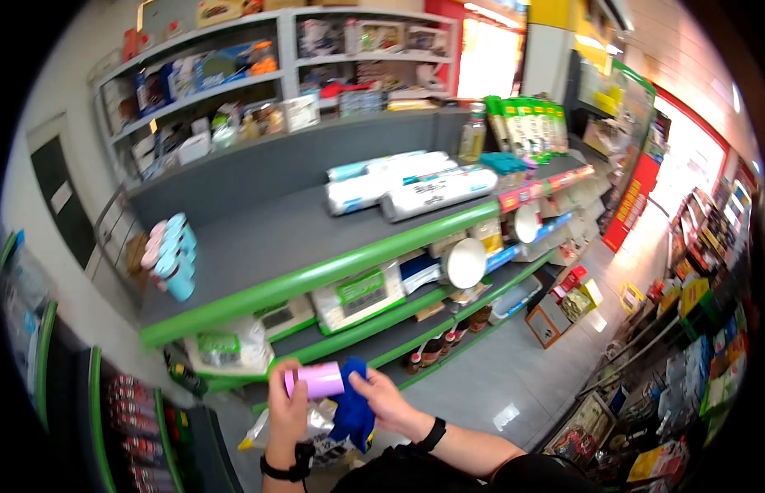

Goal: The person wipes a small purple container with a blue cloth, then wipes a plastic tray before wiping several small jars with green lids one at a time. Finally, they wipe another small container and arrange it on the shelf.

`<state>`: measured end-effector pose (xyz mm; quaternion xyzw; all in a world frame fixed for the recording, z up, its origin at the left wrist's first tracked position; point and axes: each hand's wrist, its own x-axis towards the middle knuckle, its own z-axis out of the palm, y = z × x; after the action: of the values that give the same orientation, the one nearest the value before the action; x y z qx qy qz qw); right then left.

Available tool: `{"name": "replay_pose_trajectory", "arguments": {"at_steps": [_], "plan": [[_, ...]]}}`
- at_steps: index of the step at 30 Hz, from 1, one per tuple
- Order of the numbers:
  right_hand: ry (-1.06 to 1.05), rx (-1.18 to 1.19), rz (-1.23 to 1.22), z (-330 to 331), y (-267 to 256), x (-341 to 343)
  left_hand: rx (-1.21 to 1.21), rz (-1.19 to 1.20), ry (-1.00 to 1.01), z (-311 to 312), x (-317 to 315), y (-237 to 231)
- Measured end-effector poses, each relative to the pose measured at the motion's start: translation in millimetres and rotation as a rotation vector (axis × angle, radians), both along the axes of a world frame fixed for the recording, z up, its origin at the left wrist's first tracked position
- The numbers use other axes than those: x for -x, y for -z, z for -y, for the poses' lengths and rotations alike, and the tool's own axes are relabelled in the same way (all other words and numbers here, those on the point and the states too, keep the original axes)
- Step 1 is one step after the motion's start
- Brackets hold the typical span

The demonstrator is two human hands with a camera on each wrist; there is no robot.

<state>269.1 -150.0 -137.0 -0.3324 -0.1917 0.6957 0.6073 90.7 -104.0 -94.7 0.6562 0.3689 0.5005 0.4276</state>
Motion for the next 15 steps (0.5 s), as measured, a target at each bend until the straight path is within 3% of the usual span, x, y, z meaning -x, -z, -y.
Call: {"name": "replay_pose_trajectory", "arguments": {"at_steps": [2,3,6,11,15], "plan": [[0.017,0.054,0.071,0.7,-16.9,-0.8,0.097,0.263,-0.091,-10.3,18.5,-10.3],[0.03,0.053,0.122,-1.1,-19.8,-2.6,0.166,0.28,-0.011,-12.5,38.7,-30.7],[0.125,-0.009,0.185,-6.4,-20.7,-2.7,0.159,0.499,-0.014,-28.4,81.7,-43.5],[0.2,-0.086,0.229,-11.8,-28.9,15.4,-0.046,0.416,-0.027,-42.5,126.4,-61.4],[0.212,-0.099,0.256,-12.5,-37.5,31.0,-0.144,0.179,-0.108,-49.5,153.6,-73.8]]}}
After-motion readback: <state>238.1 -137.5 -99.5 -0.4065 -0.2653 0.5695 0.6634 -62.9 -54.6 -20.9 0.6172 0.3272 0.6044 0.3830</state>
